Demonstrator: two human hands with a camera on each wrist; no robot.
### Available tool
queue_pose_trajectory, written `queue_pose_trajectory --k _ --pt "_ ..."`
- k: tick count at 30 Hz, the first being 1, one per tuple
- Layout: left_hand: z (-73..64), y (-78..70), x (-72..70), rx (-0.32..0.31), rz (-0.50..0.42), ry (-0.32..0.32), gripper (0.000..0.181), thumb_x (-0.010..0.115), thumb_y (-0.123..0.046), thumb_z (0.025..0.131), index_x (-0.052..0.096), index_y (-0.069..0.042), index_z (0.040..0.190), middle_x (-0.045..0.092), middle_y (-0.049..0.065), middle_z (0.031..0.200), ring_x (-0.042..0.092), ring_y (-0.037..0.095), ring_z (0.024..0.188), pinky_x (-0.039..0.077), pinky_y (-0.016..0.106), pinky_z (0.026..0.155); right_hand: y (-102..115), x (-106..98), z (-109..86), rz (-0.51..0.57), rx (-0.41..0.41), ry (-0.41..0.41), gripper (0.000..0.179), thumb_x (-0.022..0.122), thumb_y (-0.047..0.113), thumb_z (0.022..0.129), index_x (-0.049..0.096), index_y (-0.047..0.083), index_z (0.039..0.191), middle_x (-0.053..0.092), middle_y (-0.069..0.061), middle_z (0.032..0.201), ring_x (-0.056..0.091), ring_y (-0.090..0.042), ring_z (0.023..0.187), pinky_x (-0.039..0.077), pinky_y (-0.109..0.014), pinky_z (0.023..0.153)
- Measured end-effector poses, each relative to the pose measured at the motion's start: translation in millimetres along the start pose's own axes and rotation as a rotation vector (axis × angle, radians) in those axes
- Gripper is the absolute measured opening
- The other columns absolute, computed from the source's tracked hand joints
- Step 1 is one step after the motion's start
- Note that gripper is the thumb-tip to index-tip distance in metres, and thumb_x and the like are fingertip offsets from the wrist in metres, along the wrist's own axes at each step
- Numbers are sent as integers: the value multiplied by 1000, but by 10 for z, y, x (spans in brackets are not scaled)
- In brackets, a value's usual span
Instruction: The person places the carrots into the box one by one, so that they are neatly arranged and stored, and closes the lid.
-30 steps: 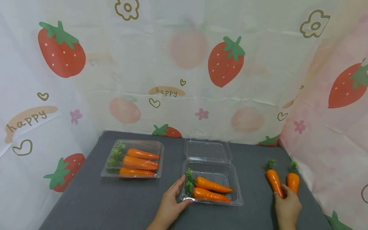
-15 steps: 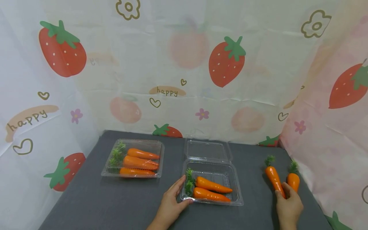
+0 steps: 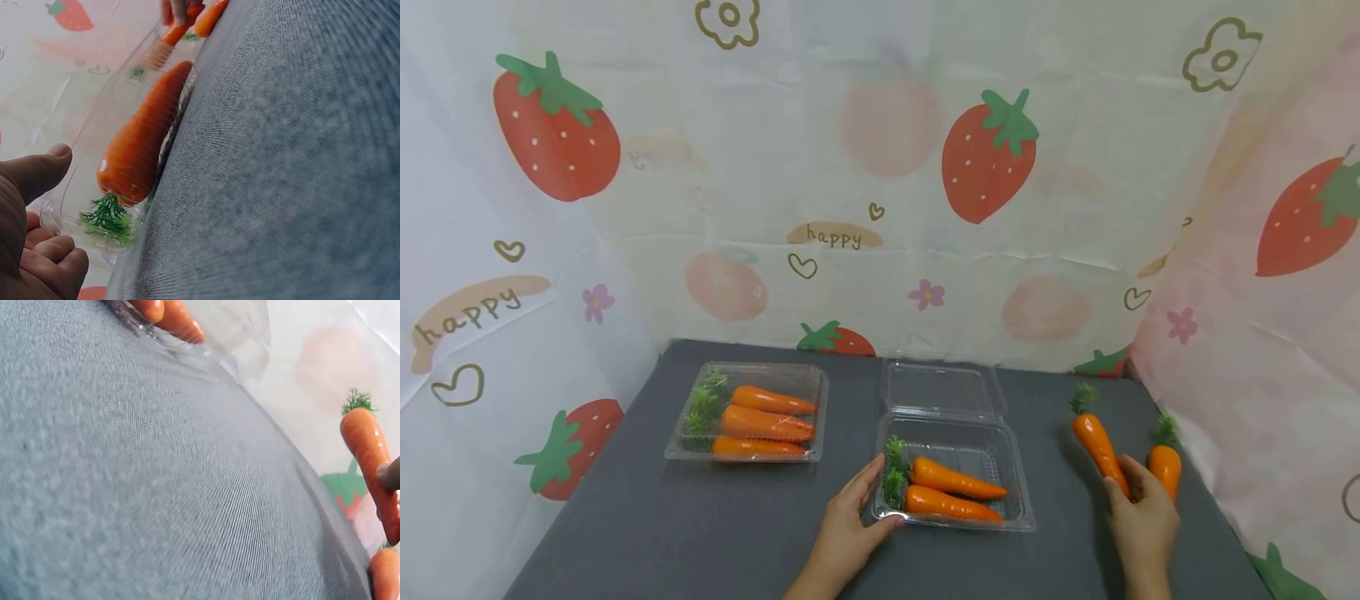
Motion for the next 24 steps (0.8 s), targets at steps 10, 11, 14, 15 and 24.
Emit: queue_pose_trajectory --k 10,11,14,15,24 --pt "8 -23 0 11 3 -1 87 89 -12 79 45 -3 154 44 13 159 43 26 145 42 36 115 275 86 1 127 -82 48 40 76 -2 90 69 -1 129 71 -21 123 55 21 97 46 2 81" --pt "8 -20 1 8 5 0 87 89 -12 79 45 -3 154 44 12 159 43 26 145 42 36 115 309 101 -6 127 -88 61 40 76 -2 90 69 0 130 70 -21 124 54 21 98 46 2 82" --pt "6 -14 2 3 11 2 87 89 -13 80 45 -3 154 44 12 159 43 27 145 42 37 114 386 146 -21 131 -106 105 39 75 -1 91 69 1 130 69 -18 124 54 20 99 46 2 82" --pt "5 -13 2 1 13 2 87 89 -13 80 45 -4 154 44 11 159 43 27 145 42 37 114 409 162 -26 133 -115 118 39 75 -1 91 69 1 129 69 -17 124 54 20 99 46 3 82" --pt "12 2 2 4 22 -2 87 89 -13 79 45 -4 154 44 10 159 44 26 144 42 36 114 615 312 -61 146 -235 206 40 77 -4 88 71 4 126 70 -12 121 57 16 103 48 0 85"
Point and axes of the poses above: each hand's wrist, its own z-axis towards the middle knuckle, its own x-axis out of the palm, y = z × x, the point moved 7 cm from there along z, towards the middle knuckle
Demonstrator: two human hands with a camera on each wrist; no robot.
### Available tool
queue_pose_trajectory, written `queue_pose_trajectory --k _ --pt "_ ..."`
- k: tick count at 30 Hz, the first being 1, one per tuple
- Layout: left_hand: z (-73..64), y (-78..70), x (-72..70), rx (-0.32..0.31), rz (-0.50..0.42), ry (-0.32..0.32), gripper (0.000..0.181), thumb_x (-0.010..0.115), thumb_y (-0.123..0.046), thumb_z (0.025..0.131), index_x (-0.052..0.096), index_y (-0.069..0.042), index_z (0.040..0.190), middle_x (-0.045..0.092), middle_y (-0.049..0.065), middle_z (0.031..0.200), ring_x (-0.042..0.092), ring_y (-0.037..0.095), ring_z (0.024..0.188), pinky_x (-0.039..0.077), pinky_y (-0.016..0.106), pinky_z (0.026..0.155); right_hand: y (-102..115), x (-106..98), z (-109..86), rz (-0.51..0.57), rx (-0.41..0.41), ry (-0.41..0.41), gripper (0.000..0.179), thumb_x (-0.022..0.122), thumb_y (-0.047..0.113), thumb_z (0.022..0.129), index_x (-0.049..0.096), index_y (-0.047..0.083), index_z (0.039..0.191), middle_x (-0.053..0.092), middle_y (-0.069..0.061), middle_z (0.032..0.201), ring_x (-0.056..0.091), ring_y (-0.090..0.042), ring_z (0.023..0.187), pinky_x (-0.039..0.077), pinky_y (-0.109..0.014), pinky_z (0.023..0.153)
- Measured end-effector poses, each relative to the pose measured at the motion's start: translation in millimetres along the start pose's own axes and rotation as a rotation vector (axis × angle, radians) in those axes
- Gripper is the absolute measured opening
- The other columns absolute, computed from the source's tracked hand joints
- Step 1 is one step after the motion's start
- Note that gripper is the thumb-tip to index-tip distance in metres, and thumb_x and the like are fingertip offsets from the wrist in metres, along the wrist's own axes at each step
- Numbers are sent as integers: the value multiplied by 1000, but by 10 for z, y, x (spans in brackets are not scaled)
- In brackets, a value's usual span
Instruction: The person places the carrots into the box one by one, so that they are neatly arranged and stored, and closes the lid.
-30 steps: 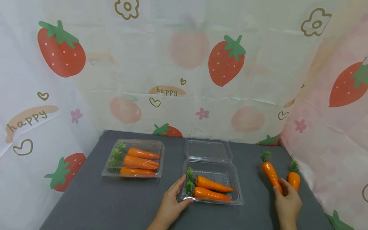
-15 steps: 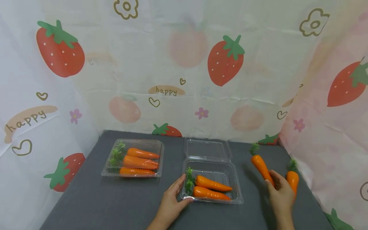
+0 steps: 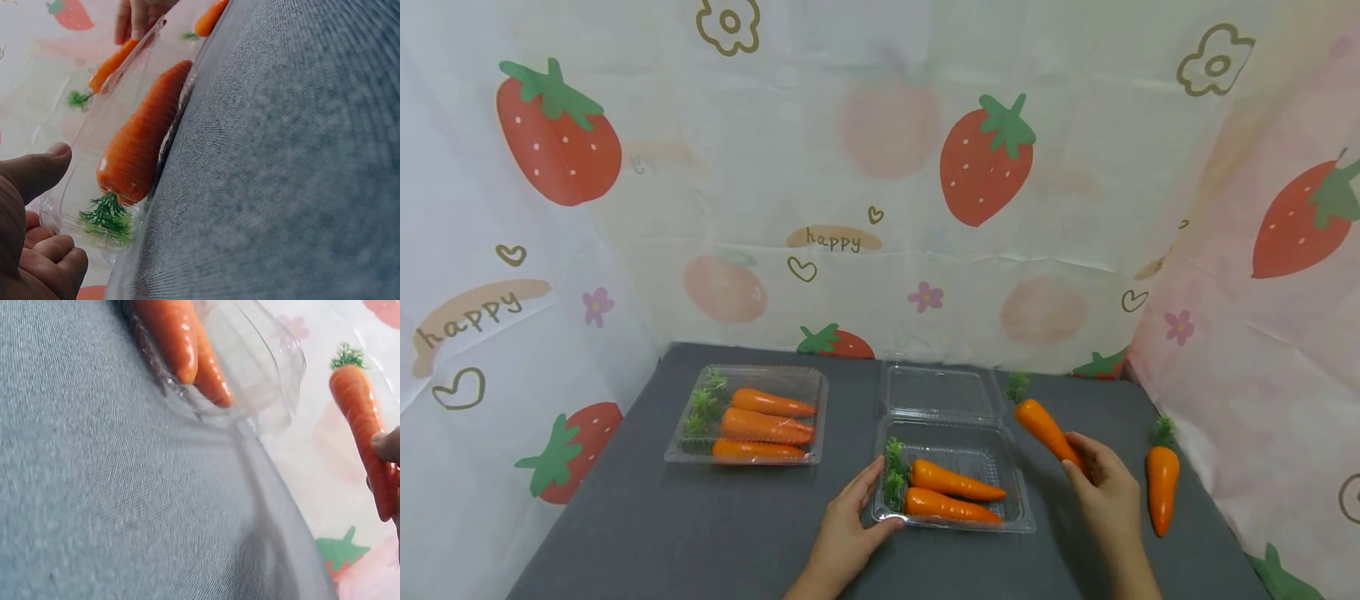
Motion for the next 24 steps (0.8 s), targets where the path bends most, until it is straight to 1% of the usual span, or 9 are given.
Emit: queue_pose_trajectory --k 8,12,14,18,21,24 --pt "-2 6 -3 -3 -3 2 87 89 -13 79 45 -4 154 45 11 159 45 27 144 42 37 114 219 122 36 29 -115 112 43 77 -5 87 70 5 128 70 -10 122 59 12 107 51 -4 86" --pt "2 -8 -14 -7 6 0 87 89 -11 79 46 -4 154 45 11 159 45 27 144 42 37 114 331 182 62 34 -155 181 43 77 -4 88 70 7 129 70 -9 124 61 8 106 54 -6 84" --pt "0 -19 -16 -7 9 -2 87 89 -10 79 46 -5 154 45 11 159 46 27 143 43 37 114 378 213 70 52 -174 214 43 76 -4 88 69 6 129 69 -9 124 62 5 106 55 -8 84" --pt "-2 -33 -18 -1 3 0 87 89 -9 79 45 -4 154 45 11 159 45 27 144 42 36 114 657 224 42 66 -232 265 41 75 -9 87 69 1 127 69 -15 122 67 -12 102 58 -13 81" --pt "0 -37 -17 5 -9 4 87 88 -8 79 45 -4 154 44 13 159 44 27 144 42 36 115 833 244 28 58 -262 301 40 74 -11 86 69 -3 125 69 -19 119 68 -27 100 60 -17 79" --pt "2 -37 -17 6 -11 8 87 88 -8 79 45 -4 154 44 14 159 44 27 144 42 36 115 781 334 61 68 -279 337 40 75 -11 86 69 -2 125 69 -18 120 68 -32 102 61 -19 80"
Point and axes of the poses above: each hand's wrist, its own z-axis towards the middle knuckle, its own x-axis out of the palm, y = z × x, the point moved 7 cm from there along z, towards the middle knuckle
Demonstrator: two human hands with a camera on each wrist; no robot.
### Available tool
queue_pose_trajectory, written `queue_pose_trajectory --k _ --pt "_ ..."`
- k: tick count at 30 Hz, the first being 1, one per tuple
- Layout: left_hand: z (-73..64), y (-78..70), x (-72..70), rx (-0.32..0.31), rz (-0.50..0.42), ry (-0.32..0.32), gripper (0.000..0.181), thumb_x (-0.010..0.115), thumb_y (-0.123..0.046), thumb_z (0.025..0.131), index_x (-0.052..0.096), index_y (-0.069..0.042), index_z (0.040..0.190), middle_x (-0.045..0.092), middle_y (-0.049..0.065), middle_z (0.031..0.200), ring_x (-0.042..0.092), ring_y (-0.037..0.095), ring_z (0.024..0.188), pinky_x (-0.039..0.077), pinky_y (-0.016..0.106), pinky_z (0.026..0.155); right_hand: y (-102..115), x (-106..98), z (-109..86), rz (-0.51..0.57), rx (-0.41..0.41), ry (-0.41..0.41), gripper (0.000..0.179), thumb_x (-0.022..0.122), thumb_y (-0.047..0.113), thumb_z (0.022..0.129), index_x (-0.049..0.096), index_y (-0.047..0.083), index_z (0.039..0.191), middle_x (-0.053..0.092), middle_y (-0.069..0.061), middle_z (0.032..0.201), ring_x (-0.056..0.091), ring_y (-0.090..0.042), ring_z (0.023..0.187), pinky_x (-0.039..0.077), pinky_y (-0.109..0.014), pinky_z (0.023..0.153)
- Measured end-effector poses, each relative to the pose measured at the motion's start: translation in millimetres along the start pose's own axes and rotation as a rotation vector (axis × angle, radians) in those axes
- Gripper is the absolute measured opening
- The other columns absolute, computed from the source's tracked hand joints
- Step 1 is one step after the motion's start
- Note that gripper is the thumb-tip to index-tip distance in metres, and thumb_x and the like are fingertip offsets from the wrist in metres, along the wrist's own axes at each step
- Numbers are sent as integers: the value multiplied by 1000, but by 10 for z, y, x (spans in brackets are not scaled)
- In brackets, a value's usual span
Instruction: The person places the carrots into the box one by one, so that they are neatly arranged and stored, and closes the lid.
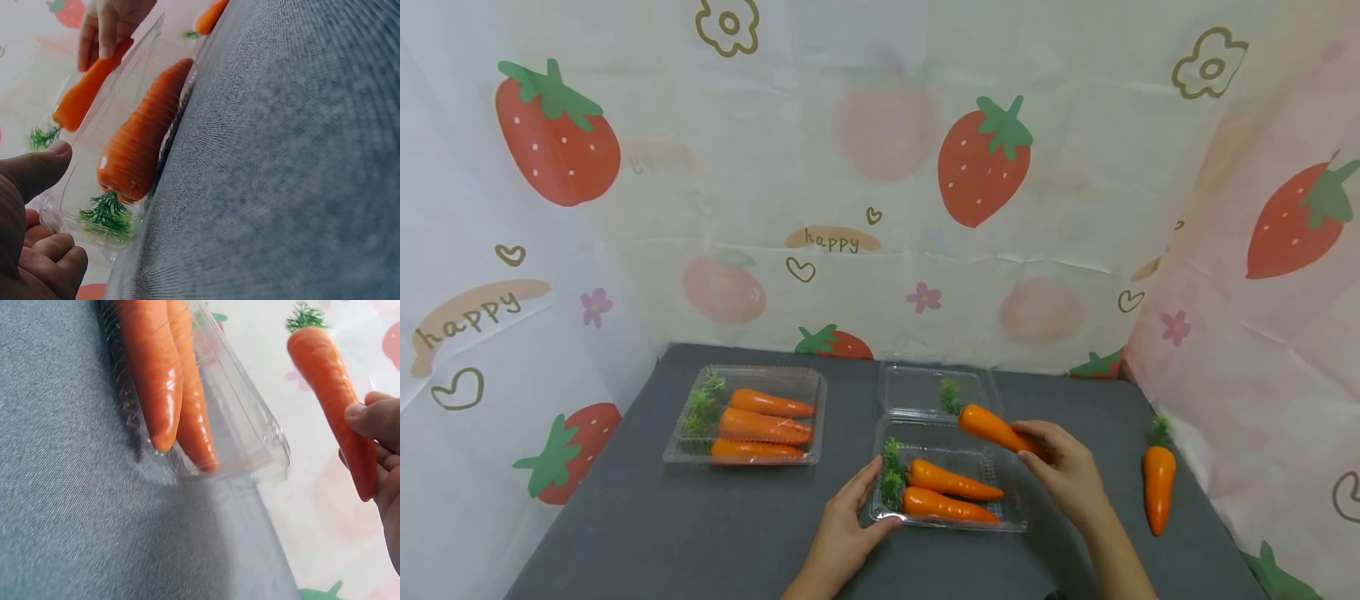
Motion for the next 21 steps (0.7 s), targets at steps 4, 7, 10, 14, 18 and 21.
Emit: queue_pose_trajectory --k 4,7,10,14,18,21 --pt "-3 4 1 -8 6 1 87 89 -11 79 45 -5 154 44 12 159 44 26 144 42 36 114 -172 113 47 9 -29 45 43 76 -8 87 69 5 127 70 -12 123 68 -30 105 61 -20 83" --pt "-6 8 1 -14 6 4 87 89 -13 80 44 -5 155 43 12 160 44 26 145 42 36 115 -235 187 80 17 -39 82 44 77 -5 87 70 11 128 70 -6 124 68 -25 107 61 -22 85" --pt "-10 14 2 -20 14 9 88 88 -16 81 44 -5 155 43 11 160 44 27 145 42 38 114 -254 254 108 35 -30 124 43 77 -2 88 70 14 127 69 -3 125 68 -23 108 61 -23 86" --pt "-12 19 2 -21 32 10 88 88 -19 81 44 -6 155 44 9 160 45 27 144 43 39 114 -258 329 135 45 -2 175 43 76 -1 89 70 17 128 68 -1 127 67 -22 109 61 -25 87" --pt "-10 16 -2 -14 32 8 88 89 -19 80 44 -6 155 44 9 160 45 27 144 43 38 114 -268 396 156 50 29 222 43 75 0 90 70 19 129 68 0 128 67 -21 110 61 -25 88" --pt "-11 12 -4 -12 25 7 88 89 -19 80 44 -6 155 44 9 160 45 27 144 43 38 114 -270 452 174 57 49 257 42 74 0 92 69 19 129 67 0 128 67 -22 111 61 -26 89"
Point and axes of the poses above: each hand's wrist, its own z-axis towards the middle knuckle, its own x-axis out of the palm, y = z × x, the point moved 7 cm from there along z, towards the middle knuckle
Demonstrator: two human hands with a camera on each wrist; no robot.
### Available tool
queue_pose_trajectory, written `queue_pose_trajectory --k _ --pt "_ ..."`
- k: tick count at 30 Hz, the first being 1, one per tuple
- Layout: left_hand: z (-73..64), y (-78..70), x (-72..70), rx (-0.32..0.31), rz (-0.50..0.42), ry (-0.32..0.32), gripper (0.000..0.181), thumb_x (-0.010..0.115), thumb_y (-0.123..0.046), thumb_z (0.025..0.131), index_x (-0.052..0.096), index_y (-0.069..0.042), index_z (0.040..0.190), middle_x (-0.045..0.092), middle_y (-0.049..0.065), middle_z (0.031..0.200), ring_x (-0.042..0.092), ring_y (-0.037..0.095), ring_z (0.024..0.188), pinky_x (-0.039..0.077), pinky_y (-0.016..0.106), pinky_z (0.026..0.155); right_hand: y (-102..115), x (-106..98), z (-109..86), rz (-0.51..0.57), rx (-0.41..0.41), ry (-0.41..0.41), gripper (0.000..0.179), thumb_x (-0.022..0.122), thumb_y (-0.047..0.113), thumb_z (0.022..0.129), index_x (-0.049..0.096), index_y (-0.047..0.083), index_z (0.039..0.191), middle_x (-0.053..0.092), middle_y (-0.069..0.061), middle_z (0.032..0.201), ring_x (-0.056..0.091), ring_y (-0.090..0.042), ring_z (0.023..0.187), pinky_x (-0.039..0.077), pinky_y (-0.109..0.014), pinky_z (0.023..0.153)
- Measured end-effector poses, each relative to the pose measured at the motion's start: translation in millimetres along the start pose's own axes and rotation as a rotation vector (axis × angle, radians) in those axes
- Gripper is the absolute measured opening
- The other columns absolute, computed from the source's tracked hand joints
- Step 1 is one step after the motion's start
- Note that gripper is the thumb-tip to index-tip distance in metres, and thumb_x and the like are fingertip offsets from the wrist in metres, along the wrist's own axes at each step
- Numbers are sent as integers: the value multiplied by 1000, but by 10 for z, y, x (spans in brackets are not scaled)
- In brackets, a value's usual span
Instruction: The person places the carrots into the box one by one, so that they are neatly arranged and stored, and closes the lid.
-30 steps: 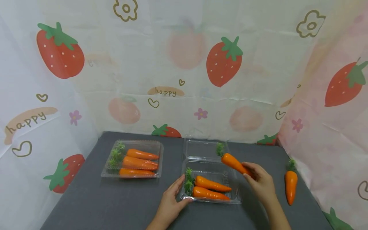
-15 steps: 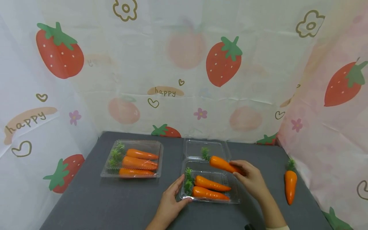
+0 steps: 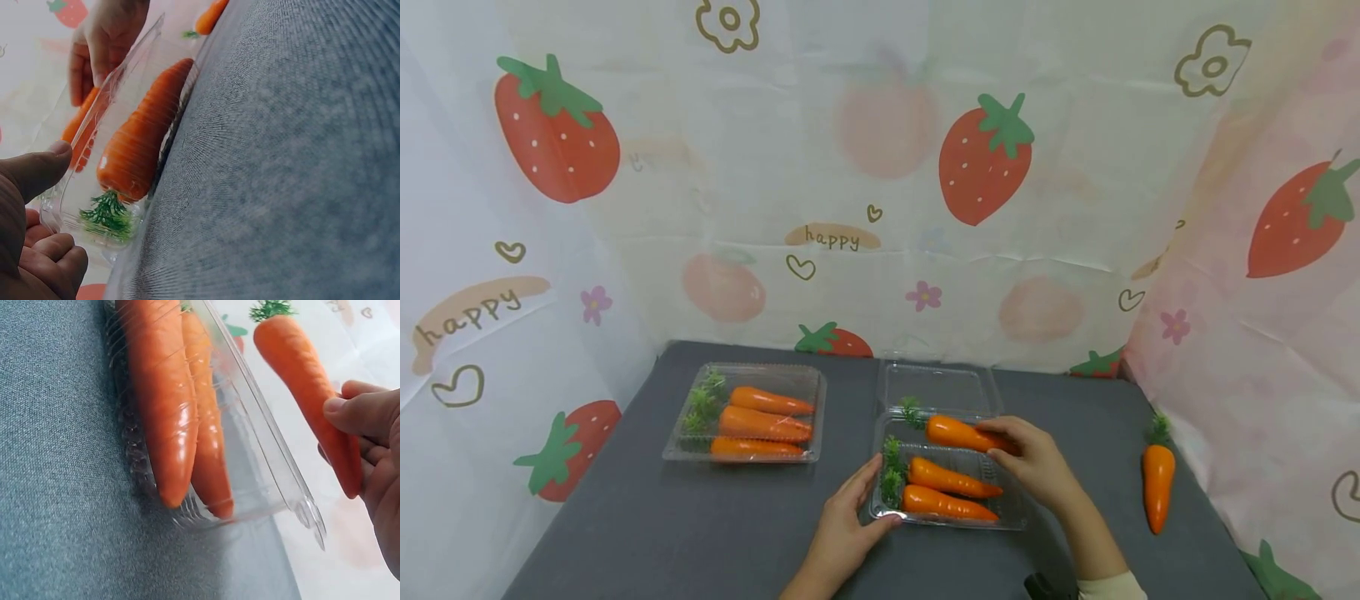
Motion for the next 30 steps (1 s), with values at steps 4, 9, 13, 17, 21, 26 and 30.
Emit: queue_pose_trajectory --k 4,9,13,17,21,26,30 --pt "1 -1 0 0 -5 1 88 89 -19 80 44 -6 155 44 9 160 45 27 144 43 39 114 -18 70 45 1 32 50 41 73 1 93 69 18 131 67 0 129 67 -21 112 60 -25 89" --pt "4 6 3 -7 -8 5 88 88 -19 81 44 -6 155 43 9 160 44 26 145 42 38 115 -35 135 87 -6 56 89 41 72 1 94 68 15 133 66 -1 131 67 -23 112 60 -25 88" --pt "3 11 7 -9 -9 9 88 88 -19 81 43 -6 156 43 9 160 44 27 145 42 38 115 -53 185 107 3 70 108 41 71 -1 94 69 16 131 67 0 129 66 -22 112 60 -24 88" --pt "2 13 4 -3 -6 4 88 89 -18 80 44 -6 155 43 10 160 44 27 145 42 37 115 -55 234 124 16 58 128 40 70 -3 94 69 11 131 68 -3 129 67 -24 112 61 -26 89" --pt "0 6 1 4 -1 -3 88 89 -17 79 44 -5 155 44 10 160 44 27 145 42 37 115 -68 267 137 13 45 142 40 70 -3 93 68 9 131 68 -7 129 67 -27 112 61 -28 89" --pt "-4 -3 7 -4 -6 3 88 89 -14 80 44 -5 155 43 11 160 43 27 145 42 37 115 -119 302 155 -11 46 156 39 70 -2 94 68 10 131 67 -6 129 66 -28 112 60 -29 88" --pt "0 -9 4 -3 -11 5 88 88 -13 80 44 -5 155 43 12 160 43 28 146 42 38 115 -144 324 173 -35 48 156 39 70 -3 94 69 10 131 68 -5 129 66 -27 112 61 -30 88"
Point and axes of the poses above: each hand's wrist, its own z-axis towards the middle knuckle, its own x-axis out of the palm, y = z × x, the point moved 7 cm from there along z, towards the middle knuckle
